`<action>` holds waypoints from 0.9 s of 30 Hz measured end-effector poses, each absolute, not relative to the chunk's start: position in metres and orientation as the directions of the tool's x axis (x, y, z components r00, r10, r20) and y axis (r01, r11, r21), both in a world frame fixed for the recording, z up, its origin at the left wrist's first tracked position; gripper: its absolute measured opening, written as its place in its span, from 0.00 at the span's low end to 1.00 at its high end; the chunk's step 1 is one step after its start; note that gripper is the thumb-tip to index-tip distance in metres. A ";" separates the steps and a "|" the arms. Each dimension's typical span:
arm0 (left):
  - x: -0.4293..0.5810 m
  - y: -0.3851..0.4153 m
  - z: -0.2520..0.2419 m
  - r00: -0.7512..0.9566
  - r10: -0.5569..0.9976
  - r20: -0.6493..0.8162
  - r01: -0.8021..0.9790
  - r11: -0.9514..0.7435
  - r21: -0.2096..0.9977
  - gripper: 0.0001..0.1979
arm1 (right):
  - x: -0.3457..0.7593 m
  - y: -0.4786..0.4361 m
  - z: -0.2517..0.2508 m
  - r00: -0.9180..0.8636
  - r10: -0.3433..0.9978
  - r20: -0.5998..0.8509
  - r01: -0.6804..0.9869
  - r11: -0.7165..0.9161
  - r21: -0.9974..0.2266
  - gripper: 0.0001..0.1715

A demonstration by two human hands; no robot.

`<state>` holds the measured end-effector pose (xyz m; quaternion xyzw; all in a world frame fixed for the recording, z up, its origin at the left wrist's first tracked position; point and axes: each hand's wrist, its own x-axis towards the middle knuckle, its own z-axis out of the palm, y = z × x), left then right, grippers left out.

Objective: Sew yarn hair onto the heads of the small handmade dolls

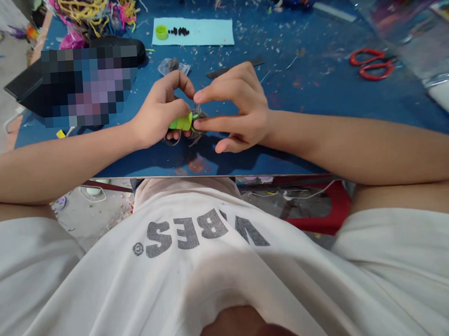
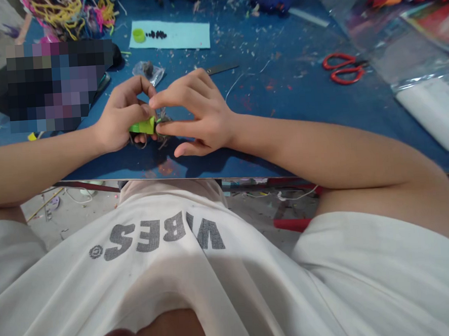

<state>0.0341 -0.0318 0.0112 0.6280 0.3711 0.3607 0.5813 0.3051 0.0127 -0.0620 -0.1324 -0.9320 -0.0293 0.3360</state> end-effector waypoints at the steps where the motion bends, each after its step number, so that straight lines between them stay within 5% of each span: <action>1: 0.034 -0.032 0.012 0.469 0.883 0.017 0.052 -0.047 0.998 0.15 | 0.306 0.016 -0.063 -0.731 0.200 0.652 0.249 0.968 -0.018 0.59; 9: 0.038 -0.032 0.011 0.447 0.894 -0.019 0.033 0.005 0.999 0.17 | 0.306 0.020 -0.055 -0.746 0.234 0.623 0.295 0.956 -0.006 0.59; 15: 0.038 -0.031 0.009 0.423 0.906 -0.017 -0.028 0.032 0.999 0.15 | 0.299 0.015 -0.051 -0.487 -0.027 0.873 0.120 0.988 0.098 0.46; 20: 0.037 -0.028 0.009 0.379 0.926 0.000 -0.046 0.019 0.999 0.12 | 0.309 0.022 -0.064 -0.632 0.236 0.738 0.253 0.963 -0.091 0.55; 24: 0.038 -0.028 0.011 0.353 0.936 -0.004 -0.075 0.033 0.997 0.11 | 0.311 0.023 -0.063 -0.643 0.120 0.756 0.232 0.972 0.042 0.53; 27: 0.040 -0.026 0.011 0.362 0.932 -0.033 -0.084 0.068 0.994 0.12 | 0.307 0.020 -0.055 -0.656 0.180 0.733 0.265 0.964 0.001 0.51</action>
